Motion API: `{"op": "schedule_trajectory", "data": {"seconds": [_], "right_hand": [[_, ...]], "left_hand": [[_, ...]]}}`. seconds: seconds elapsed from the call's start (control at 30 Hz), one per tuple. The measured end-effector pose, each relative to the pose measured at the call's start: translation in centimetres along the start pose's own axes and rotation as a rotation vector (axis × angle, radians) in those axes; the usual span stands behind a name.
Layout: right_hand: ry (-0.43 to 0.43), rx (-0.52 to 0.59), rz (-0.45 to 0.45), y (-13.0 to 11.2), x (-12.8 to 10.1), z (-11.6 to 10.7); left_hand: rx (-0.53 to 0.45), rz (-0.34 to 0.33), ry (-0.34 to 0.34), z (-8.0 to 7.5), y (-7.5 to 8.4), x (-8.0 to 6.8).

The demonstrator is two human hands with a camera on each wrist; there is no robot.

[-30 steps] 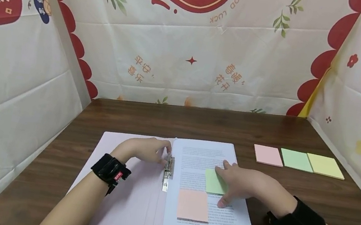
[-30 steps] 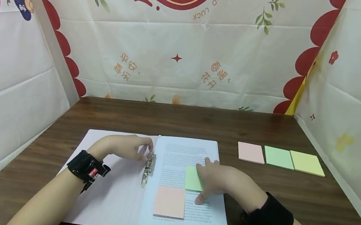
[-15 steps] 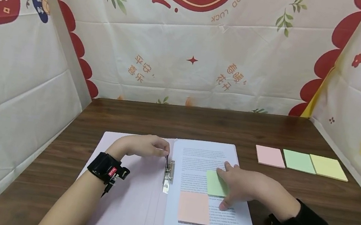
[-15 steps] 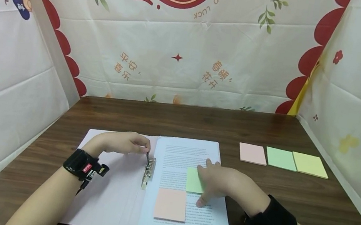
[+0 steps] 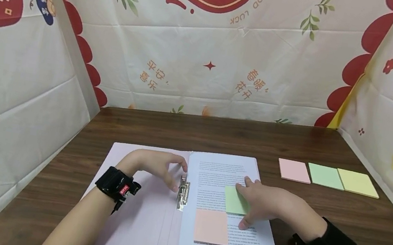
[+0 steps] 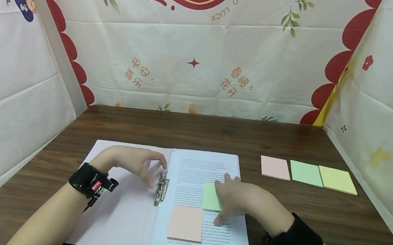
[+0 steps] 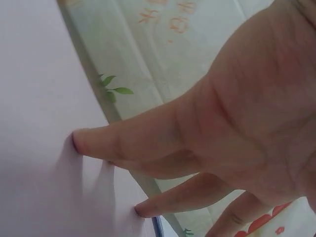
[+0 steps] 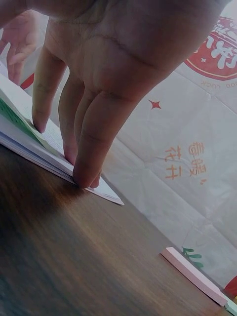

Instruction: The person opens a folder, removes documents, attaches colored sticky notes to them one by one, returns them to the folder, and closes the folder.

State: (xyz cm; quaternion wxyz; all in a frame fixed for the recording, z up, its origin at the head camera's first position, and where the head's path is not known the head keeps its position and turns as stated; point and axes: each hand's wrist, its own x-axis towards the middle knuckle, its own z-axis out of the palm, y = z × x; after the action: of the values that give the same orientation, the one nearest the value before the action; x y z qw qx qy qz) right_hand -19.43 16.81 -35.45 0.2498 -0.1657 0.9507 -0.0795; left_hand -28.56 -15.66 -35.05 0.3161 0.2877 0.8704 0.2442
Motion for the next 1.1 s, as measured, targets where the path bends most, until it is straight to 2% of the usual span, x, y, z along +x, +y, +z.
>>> {"op": "schedule_trajectory", "data": {"seconds": [0.17,0.4,0.47,0.63,0.8,1.03,1.1], "right_hand": [[-0.003,0.001,0.001,-0.1,0.0,-0.1],[-0.015,-0.001,0.0,-0.2,0.1,0.0],[-0.018,0.001,0.0,-0.1,0.0,0.0],[-0.016,-0.007,-0.009,0.0,0.1,-0.1],[-0.018,-0.013,-0.013,-0.1,0.2,-0.2],[-0.019,-0.015,-0.004,-0.1,0.2,-0.1],[-0.018,-0.019,-0.002,-0.1,0.2,-0.1]], "left_hand": [[0.057,-0.058,0.002,0.7,0.9,-0.3],[0.168,-0.167,0.038,2.5,2.4,0.2],[0.197,-0.188,0.055,3.0,3.0,0.3],[0.339,-0.225,0.097,3.9,4.5,0.4],[0.384,-0.276,0.124,4.4,5.2,0.4],[0.455,-0.277,0.097,5.1,5.5,0.6],[0.449,-0.272,0.084,5.0,5.4,0.6]]}}
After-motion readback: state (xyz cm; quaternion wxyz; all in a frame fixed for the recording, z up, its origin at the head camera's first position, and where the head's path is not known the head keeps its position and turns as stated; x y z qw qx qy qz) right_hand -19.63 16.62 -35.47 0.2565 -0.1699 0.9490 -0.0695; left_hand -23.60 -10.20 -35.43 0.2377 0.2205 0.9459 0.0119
